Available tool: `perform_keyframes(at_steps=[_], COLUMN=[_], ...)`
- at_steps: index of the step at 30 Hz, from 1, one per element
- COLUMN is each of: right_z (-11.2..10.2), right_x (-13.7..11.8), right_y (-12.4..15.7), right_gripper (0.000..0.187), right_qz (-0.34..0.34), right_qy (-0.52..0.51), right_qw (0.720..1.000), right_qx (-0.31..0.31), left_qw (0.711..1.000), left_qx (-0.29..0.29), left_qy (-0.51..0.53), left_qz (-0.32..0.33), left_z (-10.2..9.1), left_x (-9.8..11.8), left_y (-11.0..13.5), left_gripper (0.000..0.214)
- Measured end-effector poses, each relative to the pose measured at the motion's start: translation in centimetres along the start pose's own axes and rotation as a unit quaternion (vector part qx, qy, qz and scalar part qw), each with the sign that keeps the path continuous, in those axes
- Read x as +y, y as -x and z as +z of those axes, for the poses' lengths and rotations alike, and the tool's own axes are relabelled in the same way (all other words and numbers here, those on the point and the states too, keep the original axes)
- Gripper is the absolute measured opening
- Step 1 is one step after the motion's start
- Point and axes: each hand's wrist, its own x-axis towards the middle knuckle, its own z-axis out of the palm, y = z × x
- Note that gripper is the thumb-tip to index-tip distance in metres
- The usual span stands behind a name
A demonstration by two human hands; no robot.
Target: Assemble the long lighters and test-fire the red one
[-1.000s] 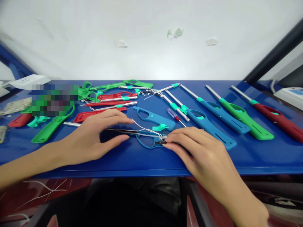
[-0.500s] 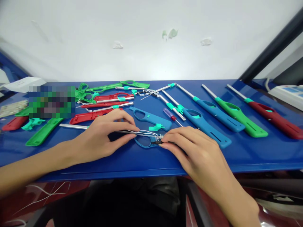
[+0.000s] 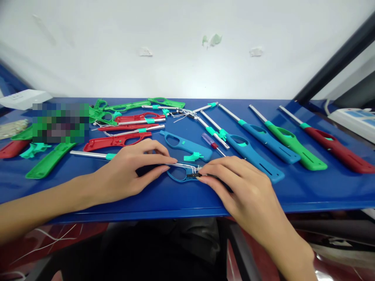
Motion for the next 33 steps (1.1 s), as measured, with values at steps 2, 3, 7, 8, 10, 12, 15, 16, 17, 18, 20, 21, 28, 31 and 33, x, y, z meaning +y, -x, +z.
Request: perform_keyframes(at_steps=[2,3,7,8,10,12,15,16,17,18,20,21,28,31,33], right_z=[-0.1,-0.1,0.0,0.0,0.1,0.3,0.4,0.4,0.4,0.4,0.2,0.2,0.2,0.3,0.3], right_x=[-0.1,-0.1,-0.4,-0.5,-0.6,-0.8,-1.2,-1.4,-1.5,-1.7,-1.9,-2.0,-3.2,-3.9,-4.2], right_y=[0.0,0.0,0.4,0.6,0.9,1.2,1.4,1.5,1.5,1.5,1.6,1.6,1.4,1.3,1.1], right_gripper=[0.01,0.009,0.01,0.01,0.01,0.01,0.012,0.014,0.015,0.015,0.016,0.016,0.013,0.013,0.014], right_qz=[0.0,0.0,0.002,0.001,0.002,-0.001,-0.017,-0.024,-0.03,-0.035,-0.045,-0.048,-0.046,-0.041,-0.035], right_qy=[0.0,0.001,0.022,0.027,0.034,0.05,0.081,0.09,0.096,0.099,0.104,0.106,0.152,0.174,0.183], right_qw=[1.0,1.0,1.0,1.0,0.999,0.999,0.997,0.996,0.995,0.994,0.994,0.993,0.987,0.984,0.982], right_qx=[-0.002,-0.003,-0.002,-0.003,-0.005,-0.006,-0.001,-0.001,-0.001,-0.001,-0.001,0.0,0.007,0.011,0.012], left_qw=[1.0,1.0,0.996,0.995,0.991,0.987,0.98,0.977,0.974,0.971,0.966,0.963,0.952,0.951,0.951], left_qx=[0.007,0.009,0.008,0.007,0.002,-0.005,-0.015,-0.017,-0.019,-0.02,-0.02,-0.02,-0.024,-0.024,-0.024], left_qy=[-0.012,-0.02,-0.065,-0.078,-0.104,-0.132,-0.172,-0.185,-0.198,-0.211,-0.232,-0.24,-0.267,-0.272,-0.272], left_qz=[0.014,0.022,0.06,0.067,0.078,0.087,0.1,0.104,0.107,0.111,0.117,0.12,0.15,0.149,0.146], left_z=[0.1,0.2,0.4,0.4,0.2,0.0,-0.3,-0.3,-0.4,-0.4,-0.3,-0.3,-0.2,-0.2,-0.1], left_x=[0.1,0.1,0.2,0.2,0.5,0.9,1.5,1.7,1.8,1.9,2.0,2.1,2.0,2.0,2.0], left_y=[0.1,0.2,0.5,0.5,0.5,0.4,0.1,0.1,0.0,0.0,0.0,0.0,0.1,0.1,0.1], left_gripper=[0.026,0.027,0.031,0.031,0.033,0.034,0.037,0.037,0.038,0.038,0.039,0.039,0.042,0.041,0.041])
